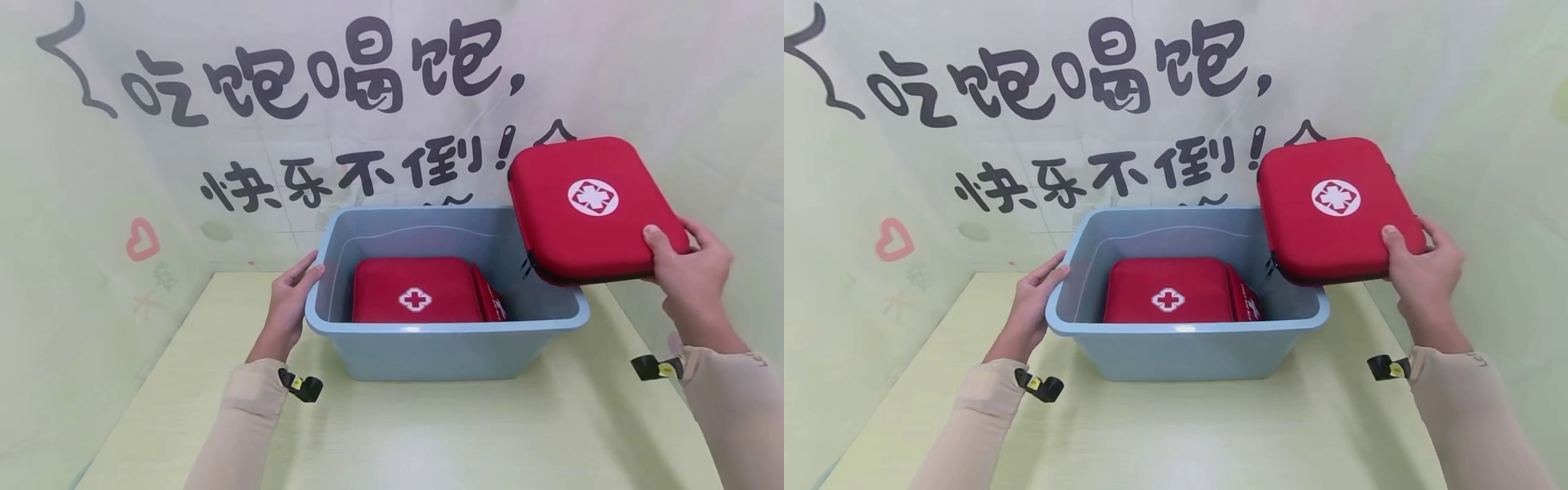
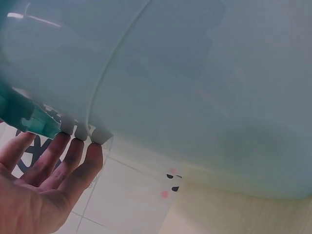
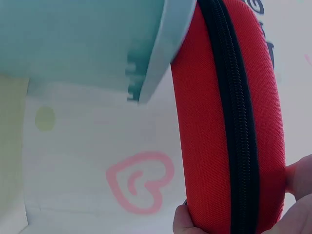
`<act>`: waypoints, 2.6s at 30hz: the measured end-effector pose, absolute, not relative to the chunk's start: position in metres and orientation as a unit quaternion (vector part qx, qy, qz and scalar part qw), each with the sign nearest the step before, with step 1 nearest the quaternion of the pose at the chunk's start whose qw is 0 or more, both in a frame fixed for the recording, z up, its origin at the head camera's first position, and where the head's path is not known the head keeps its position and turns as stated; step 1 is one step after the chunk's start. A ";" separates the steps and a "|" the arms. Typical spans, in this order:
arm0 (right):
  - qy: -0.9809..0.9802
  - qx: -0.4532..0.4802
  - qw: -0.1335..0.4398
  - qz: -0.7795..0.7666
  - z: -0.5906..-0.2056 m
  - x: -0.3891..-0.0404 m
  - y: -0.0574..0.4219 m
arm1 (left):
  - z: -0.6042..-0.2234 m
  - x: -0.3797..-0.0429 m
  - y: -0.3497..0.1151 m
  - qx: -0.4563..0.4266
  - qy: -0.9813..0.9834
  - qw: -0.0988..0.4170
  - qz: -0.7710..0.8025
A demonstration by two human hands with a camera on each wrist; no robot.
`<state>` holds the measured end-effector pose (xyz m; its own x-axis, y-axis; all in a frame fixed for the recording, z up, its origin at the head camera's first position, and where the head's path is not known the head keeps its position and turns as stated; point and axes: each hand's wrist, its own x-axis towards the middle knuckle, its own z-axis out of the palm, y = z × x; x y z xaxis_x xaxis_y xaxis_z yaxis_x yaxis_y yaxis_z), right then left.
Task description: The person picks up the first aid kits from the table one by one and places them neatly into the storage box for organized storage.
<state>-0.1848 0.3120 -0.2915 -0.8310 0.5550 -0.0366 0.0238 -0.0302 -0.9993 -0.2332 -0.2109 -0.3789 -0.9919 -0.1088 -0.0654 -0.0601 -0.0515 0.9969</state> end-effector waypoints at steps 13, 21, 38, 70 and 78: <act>-0.768 -0.190 0.183 0.584 -0.296 -0.192 0.263 | -0.379 -0.234 -0.211 0.061 -0.693 0.015 -0.719; -0.806 -0.144 0.193 0.541 -0.300 -0.193 0.229 | -0.379 -0.235 -0.211 0.065 -0.688 0.013 -0.723; -0.847 -0.055 0.181 0.497 -0.317 -0.193 0.176 | -0.379 -0.232 -0.210 0.070 -0.686 0.013 -0.724; -0.870 0.059 -0.100 0.479 -0.314 -0.190 0.168 | -0.379 -0.231 -0.212 0.057 -0.692 0.024 -0.719; -0.866 0.098 -0.162 0.463 -0.314 -0.192 0.162 | -0.379 -0.231 -0.210 0.057 -0.683 0.022 -0.728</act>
